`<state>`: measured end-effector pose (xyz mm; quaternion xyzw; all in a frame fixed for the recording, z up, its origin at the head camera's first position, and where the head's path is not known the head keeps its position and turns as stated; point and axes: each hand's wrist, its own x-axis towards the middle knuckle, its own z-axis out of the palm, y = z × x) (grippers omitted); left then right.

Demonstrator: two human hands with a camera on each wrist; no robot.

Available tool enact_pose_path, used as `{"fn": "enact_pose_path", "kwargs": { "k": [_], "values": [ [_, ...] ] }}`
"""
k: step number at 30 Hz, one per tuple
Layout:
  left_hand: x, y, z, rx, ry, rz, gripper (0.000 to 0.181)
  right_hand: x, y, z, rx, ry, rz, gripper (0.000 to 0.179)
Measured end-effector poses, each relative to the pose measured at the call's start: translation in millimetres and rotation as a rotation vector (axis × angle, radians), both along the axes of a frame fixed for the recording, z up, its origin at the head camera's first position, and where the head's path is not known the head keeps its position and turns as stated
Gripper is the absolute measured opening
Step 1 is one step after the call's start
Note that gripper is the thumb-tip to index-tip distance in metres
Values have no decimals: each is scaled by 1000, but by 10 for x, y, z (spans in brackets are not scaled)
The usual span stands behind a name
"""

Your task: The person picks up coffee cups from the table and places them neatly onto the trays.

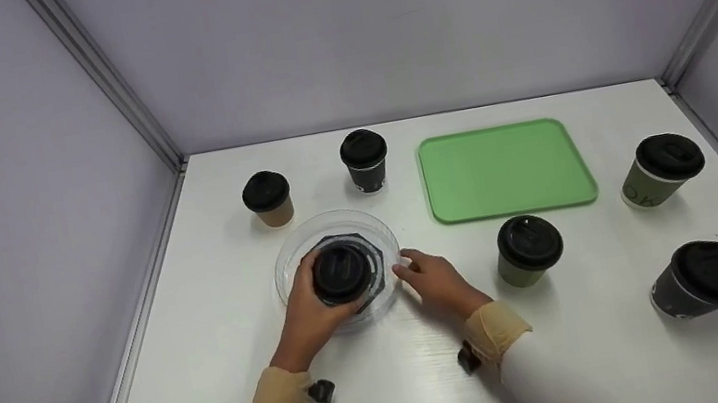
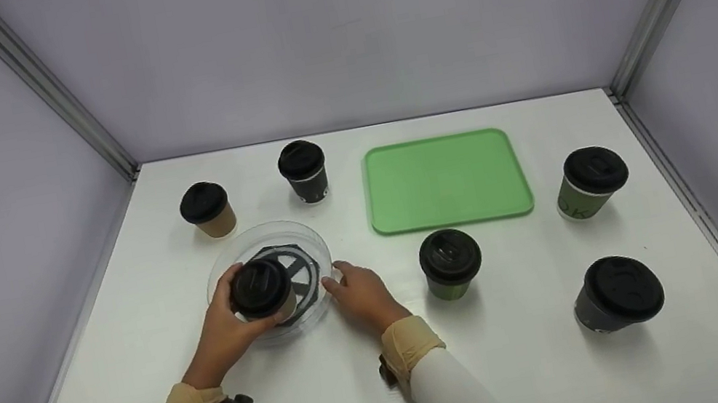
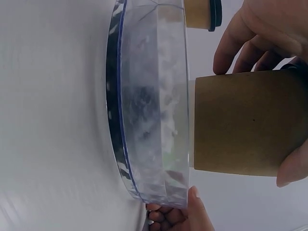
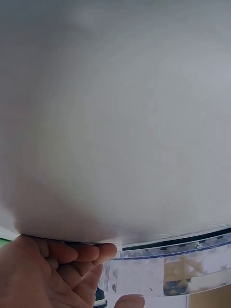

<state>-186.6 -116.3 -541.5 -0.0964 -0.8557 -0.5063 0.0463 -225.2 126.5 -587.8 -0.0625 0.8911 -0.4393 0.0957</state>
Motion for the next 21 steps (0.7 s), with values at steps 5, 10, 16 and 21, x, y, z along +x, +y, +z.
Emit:
{"fn": "enact_pose_path", "kwargs": {
  "k": [5, 10, 16, 21],
  "values": [
    [4, 27, -20, -28, 27, -20, 104, 11, 4, 16, 6, 2, 4, 57],
    [6, 32, -45, -25, 39, -21, 102, 11, 3, 19, 7, 8, 2, 57],
    [36, 13, -70, -18, 31, -14, 103, 11, 3, 19, 4, 4, 5, 58],
    [54, -14, -114, -33, 12, -1, 106, 6, 1, 18, 9, 7, 6, 58]
  ]
}}
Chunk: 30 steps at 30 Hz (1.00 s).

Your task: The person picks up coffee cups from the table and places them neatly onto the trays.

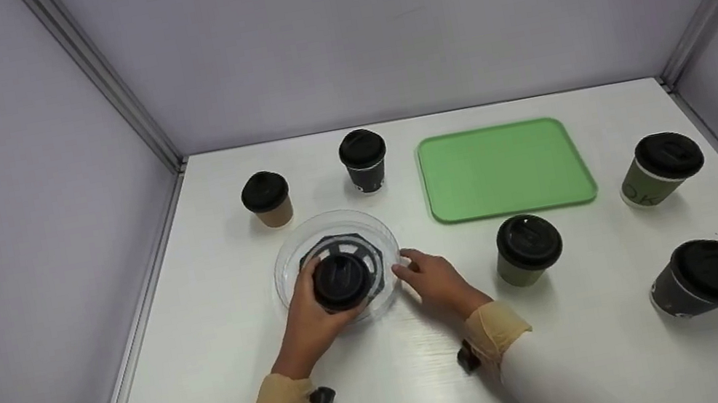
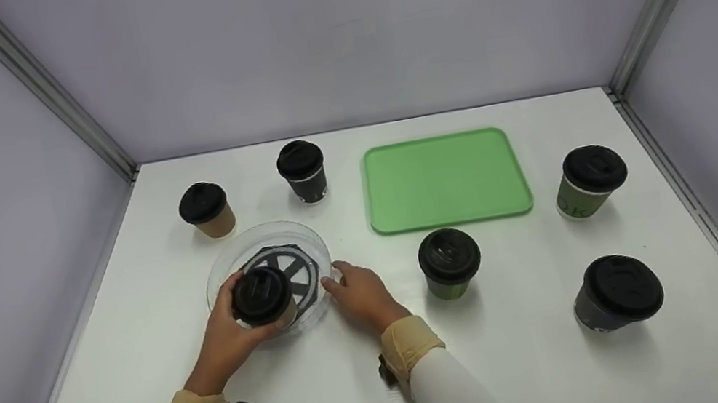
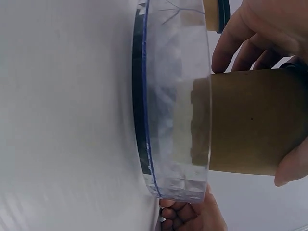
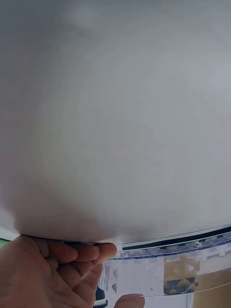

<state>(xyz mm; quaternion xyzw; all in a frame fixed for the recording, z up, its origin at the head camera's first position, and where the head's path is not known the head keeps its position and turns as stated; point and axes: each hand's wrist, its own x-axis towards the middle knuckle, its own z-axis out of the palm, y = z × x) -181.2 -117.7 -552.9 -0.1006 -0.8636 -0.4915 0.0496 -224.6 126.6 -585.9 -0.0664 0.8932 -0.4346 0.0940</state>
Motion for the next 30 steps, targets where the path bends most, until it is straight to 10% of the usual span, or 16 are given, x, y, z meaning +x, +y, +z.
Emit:
{"fn": "enact_pose_path", "kwargs": {
  "k": [30],
  "values": [
    [0, -15, -97, -8, -66, 68, 108, -1, 1, -27, -5, 3, 0, 56]
  ]
}}
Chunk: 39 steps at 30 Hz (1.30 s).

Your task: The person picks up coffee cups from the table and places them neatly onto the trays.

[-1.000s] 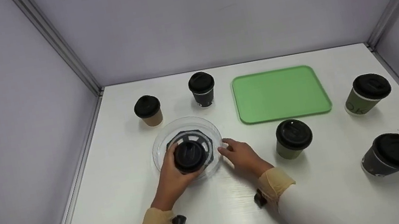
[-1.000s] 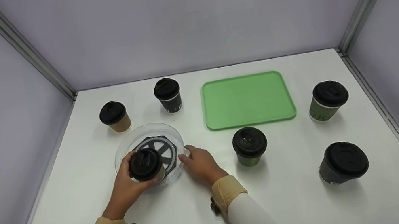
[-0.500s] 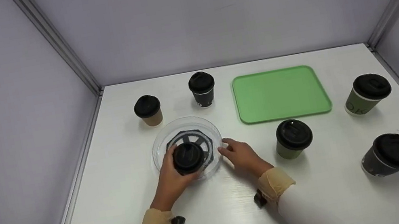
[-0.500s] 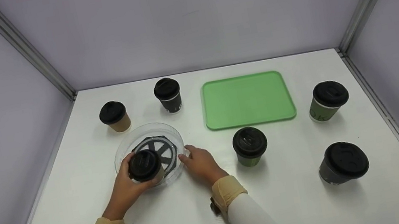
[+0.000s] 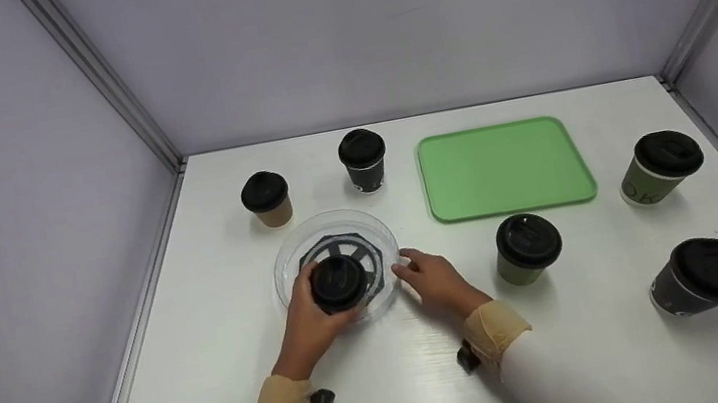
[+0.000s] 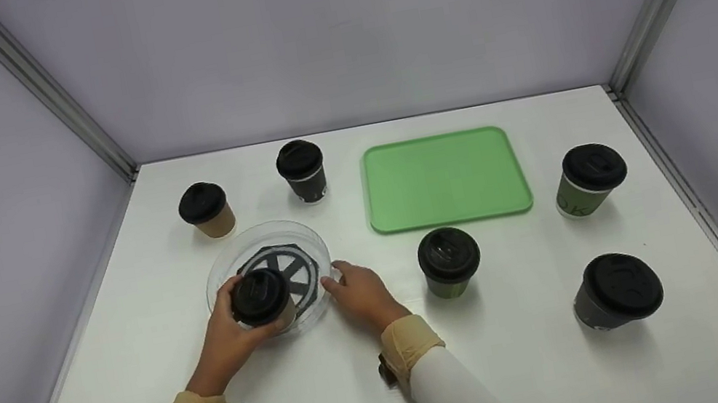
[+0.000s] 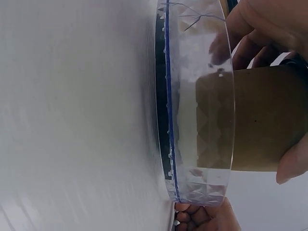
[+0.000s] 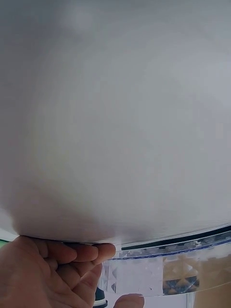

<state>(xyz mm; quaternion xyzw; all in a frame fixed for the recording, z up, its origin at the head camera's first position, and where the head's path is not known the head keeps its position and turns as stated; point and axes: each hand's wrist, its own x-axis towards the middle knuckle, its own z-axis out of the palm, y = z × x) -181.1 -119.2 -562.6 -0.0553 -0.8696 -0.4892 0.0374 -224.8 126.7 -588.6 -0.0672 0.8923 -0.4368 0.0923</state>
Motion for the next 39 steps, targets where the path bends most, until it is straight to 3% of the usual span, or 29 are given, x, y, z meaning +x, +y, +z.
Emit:
{"fn": "enact_pose_path", "kwargs": {
  "k": [9, 18, 29, 39],
  "values": [
    [-4, 15, -8, 11, -12, 12, 110, -1, 9, 23, 13, 5, 2, 56],
    [27, -60, 23, -12, 28, -35, 116, -8, 6, 24, 19, 1, 8, 56],
    [23, -260, 318, -30, 59, -43, 110, -18, 9, 11, 25, -8, 4, 57],
    [-176, -440, 581, 0, 144, -33, 98, -10, 15, 0, 13, -16, 13, 58]
  ]
}}
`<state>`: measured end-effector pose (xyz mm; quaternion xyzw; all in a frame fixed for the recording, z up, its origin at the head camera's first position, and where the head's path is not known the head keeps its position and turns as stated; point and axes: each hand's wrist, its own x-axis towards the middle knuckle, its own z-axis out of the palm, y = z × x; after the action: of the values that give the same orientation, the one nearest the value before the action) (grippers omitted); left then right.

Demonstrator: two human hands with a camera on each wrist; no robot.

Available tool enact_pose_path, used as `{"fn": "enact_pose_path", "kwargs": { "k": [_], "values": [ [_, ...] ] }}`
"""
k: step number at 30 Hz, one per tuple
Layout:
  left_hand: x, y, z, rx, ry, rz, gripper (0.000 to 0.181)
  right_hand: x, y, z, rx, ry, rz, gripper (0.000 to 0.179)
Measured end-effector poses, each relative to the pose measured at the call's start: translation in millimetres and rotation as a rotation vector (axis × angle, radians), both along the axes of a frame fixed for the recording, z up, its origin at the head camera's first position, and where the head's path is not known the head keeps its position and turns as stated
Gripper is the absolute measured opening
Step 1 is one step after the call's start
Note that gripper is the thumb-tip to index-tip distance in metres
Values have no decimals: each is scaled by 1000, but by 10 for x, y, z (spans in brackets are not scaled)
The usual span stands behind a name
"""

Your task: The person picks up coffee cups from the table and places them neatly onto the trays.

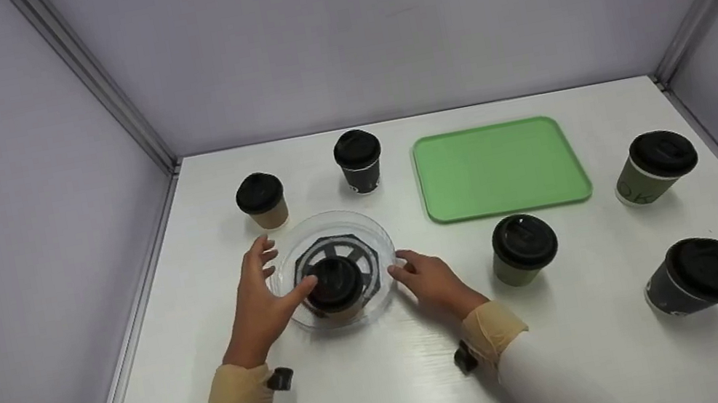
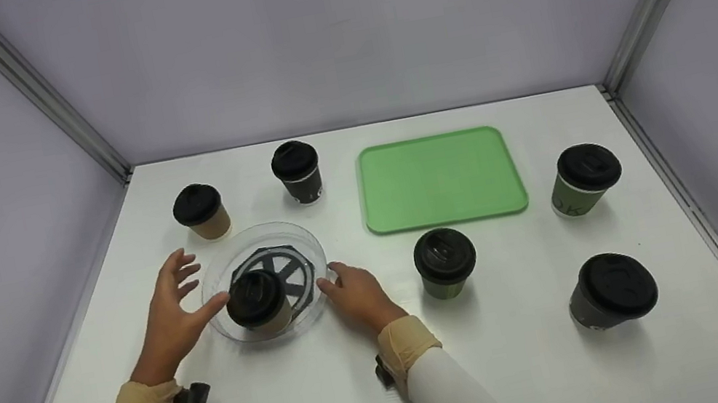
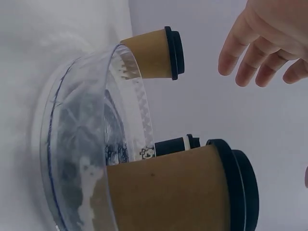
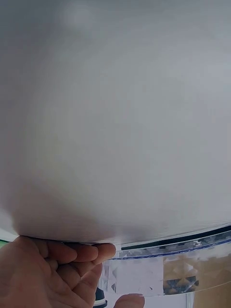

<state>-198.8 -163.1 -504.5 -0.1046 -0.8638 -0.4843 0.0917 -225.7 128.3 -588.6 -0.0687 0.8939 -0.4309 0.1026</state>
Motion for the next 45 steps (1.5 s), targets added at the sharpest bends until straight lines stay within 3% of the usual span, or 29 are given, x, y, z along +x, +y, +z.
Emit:
{"fn": "enact_pose_path", "kwargs": {
  "k": [8, 17, 23, 32, 45],
  "values": [
    [-320, -110, 126, 4, 81, 22, 91, -30, 17, -1, 11, 10, -5, 58],
    [-629, -257, 75, -13, 79, 66, 87, 2, -5, 4, 1, 11, -1, 56],
    [-802, -309, 111, -46, 90, 63, 88, 11, -22, 9, -7, 1, -12, 56],
    [-1030, -311, 140, -68, 66, 54, 90, 12, -25, 20, 0, 28, 2, 55],
    [-1360, -399, 86, -126, -3, 90, 89, 1, -8, -1, 6, 19, 5, 57]
  ]
}}
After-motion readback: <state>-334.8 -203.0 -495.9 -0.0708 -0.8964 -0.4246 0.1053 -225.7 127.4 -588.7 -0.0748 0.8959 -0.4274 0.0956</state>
